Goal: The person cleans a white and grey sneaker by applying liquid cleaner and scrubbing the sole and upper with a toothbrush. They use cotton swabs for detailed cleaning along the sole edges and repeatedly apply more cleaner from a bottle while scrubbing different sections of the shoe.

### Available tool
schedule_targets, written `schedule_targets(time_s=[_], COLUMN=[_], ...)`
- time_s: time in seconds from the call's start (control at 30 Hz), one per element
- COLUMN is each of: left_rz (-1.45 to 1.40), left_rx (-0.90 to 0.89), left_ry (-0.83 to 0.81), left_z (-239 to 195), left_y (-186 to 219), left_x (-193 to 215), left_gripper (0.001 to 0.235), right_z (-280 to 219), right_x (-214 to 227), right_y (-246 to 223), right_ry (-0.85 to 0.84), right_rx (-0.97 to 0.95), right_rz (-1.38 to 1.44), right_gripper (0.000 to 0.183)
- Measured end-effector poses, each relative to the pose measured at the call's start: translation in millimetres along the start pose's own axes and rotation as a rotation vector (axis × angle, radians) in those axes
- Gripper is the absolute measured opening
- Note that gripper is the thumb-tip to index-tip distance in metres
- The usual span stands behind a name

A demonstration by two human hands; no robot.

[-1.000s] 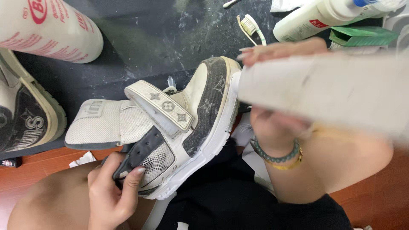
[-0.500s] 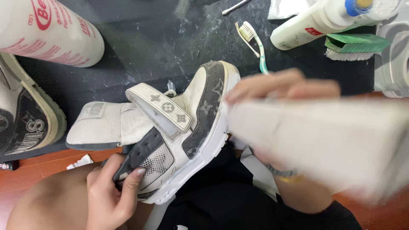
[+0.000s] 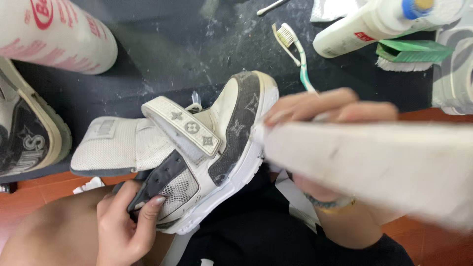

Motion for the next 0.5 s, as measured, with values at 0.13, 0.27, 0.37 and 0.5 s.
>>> schedule_targets(time_s=[0.13, 0.27, 0.37, 0.5], left_rz=[0.028, 0.034, 0.035, 0.021], left_rx=[0.097, 0.022, 0.024, 0.043], left_ry=[0.012, 0.010, 0.015, 0.012], left_z=[-6, 2, -2, 0], left_y=[-10, 6, 5, 6], left_x=[0, 2, 1, 1], left_gripper=[0.022, 0.018, 0.018, 0.020], right_z=[-15, -17, -19, -12], right_x=[-4, -19, -10, 1], right_y=[-4, -21, -13, -1], right_ry=[0.041, -0.129, -0.055, 0.063], right_rx=[-0.027, -0.197, -0.075, 0.051], right_rz=[0.016, 0.017, 0.016, 0.039], right_gripper=[0.045, 0.039, 0.040, 0.040])
Point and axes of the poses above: each hand's wrist, its own z-axis towards the middle knuckle, its own x-axis out of the back of the hand, y = z × x, the point moved 10 cm from there along z, towards the middle knuckle, and after that the axes turned 3 degrees about -z, right-handed, at the moved point
